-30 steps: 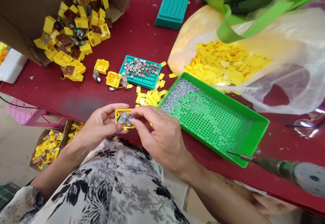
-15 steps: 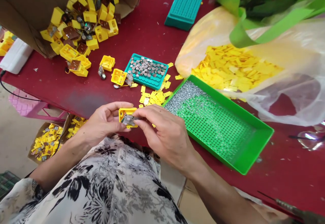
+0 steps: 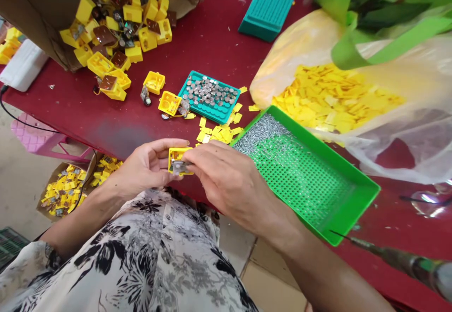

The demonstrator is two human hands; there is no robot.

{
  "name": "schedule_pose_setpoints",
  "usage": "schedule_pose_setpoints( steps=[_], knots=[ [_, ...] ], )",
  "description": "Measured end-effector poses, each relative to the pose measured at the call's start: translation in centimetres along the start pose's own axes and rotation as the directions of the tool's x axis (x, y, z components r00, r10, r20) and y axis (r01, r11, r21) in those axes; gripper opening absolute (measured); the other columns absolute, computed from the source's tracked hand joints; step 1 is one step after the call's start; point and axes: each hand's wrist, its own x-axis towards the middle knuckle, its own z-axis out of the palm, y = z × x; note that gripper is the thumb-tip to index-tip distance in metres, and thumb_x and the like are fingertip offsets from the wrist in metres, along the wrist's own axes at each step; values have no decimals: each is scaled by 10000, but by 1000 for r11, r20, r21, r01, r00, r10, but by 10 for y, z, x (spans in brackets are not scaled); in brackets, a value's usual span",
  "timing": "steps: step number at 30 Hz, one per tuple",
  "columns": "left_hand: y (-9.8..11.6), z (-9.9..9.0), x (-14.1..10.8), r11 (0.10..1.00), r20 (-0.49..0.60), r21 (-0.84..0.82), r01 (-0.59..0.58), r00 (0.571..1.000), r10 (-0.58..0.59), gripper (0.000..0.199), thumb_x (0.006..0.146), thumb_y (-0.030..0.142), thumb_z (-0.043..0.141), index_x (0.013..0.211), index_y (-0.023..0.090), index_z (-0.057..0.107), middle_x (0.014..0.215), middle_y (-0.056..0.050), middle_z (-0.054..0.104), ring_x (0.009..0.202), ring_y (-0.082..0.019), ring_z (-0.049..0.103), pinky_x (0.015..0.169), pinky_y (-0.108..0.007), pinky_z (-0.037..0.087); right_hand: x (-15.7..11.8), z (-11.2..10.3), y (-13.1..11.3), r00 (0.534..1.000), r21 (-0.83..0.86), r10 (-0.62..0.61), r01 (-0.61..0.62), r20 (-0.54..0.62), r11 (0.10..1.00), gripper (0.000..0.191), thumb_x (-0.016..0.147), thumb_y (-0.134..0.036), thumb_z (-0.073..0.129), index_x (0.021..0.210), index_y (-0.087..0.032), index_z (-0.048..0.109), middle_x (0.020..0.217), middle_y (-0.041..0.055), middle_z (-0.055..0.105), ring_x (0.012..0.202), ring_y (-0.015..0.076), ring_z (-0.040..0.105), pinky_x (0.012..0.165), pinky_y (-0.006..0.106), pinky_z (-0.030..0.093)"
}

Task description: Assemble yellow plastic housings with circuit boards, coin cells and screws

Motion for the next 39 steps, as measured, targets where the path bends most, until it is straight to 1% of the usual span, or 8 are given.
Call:
schedule_pose_setpoints(
  steps=[6, 15, 21, 25, 29, 32, 36, 39],
  knots=[
    [6, 0, -3, 999, -13, 31, 15, 1000, -14, 513, 614, 52, 708, 1113, 144, 633, 1074, -77, 702, 855, -138, 672, 764, -259, 533, 4, -1, -6, 1000, -62, -9, 9, -6, 998, 138, 880, -37, 543, 818, -150, 594, 780, 65, 685, 731, 179, 645, 655, 300, 534],
    [3, 0, -1, 991, -29, -87, 106, 994, -109, 512, 547, 47, 712, 1047, 149, 662, 932, -32, 703, 800, -132, 656, 709, -248, 542, -4, 8, -2, 992, 33, 97, -95, -81, 995, 116, 869, -65, 591, 920, -167, 572, 836, 31, 689, 765, 148, 655, 717, 266, 549],
    [2, -1, -6, 986, -61, -159, 47, 996, -58, 453, 601, 112, 680, 1051, 147, 648, 960, -46, 703, 795, -151, 674, 704, -271, 557, -24, 12, -13, 979, 82, 93, -79, -179, 993, 184, 827, 9, 584, 920, -148, 563, 915, 88, 680, 873, 170, 650, 808, 302, 546],
    [1, 4, -9, 998, -88, -62, -15, 996, 10, 405, 671, 74, 675, 1065, 158, 641, 983, -49, 705, 837, -134, 658, 718, -233, 536, -33, 20, -20, 957, 95, 121, -99, -264, 991, 251, 781, 39, 602, 932, -157, 564, 910, 87, 682, 863, 180, 656, 793, 324, 559],
    [0, 9, -10, 999, -86, 30, -35, 996, 37, 377, 708, 46, 655, 1067, 160, 634, 1021, -60, 703, 901, -151, 661, 777, -252, 538, -36, 23, -25, 894, 102, 274, -254, -356, 962, 341, 787, -19, 649, 1080, -186, 591, 883, 42, 692, 784, 159, 669, 780, 305, 580],
    [1, 10, -10, 998, -89, 56, -4, 996, 9, 376, 719, 40, 634, 1074, 165, 631, 1014, -50, 696, 883, -140, 663, 759, -238, 533, -35, 21, -25, 879, 167, 337, -297, -338, 940, 394, 817, -43, 629, 1172, -208, 587, 960, 33, 711, 776, 135, 674, 788, 275, 580],
    [0, 6, -7, 999, -86, 38, 22, 996, -19, 382, 709, 61, 628, 1078, 163, 631, 1013, -53, 693, 866, -142, 660, 751, -253, 543, -32, 15, -21, 909, 255, 346, -287, -232, 923, 262, 854, -60, 605, 1048, -236, 622, 916, -11, 716, 807, 111, 677, 747, 218, 570],
    [-1, 2, -3, 999, -84, -13, 40, 996, -41, 408, 677, 76, 651, 1075, 163, 628, 1056, -60, 687, 845, -137, 657, 732, -256, 550, -32, 11, -17, 932, 197, 324, -291, -163, 936, 299, 861, -90, 621, 1134, -209, 604, 1017, 24, 711, 907, 130, 684, 803, 224, 575]
  ],
)
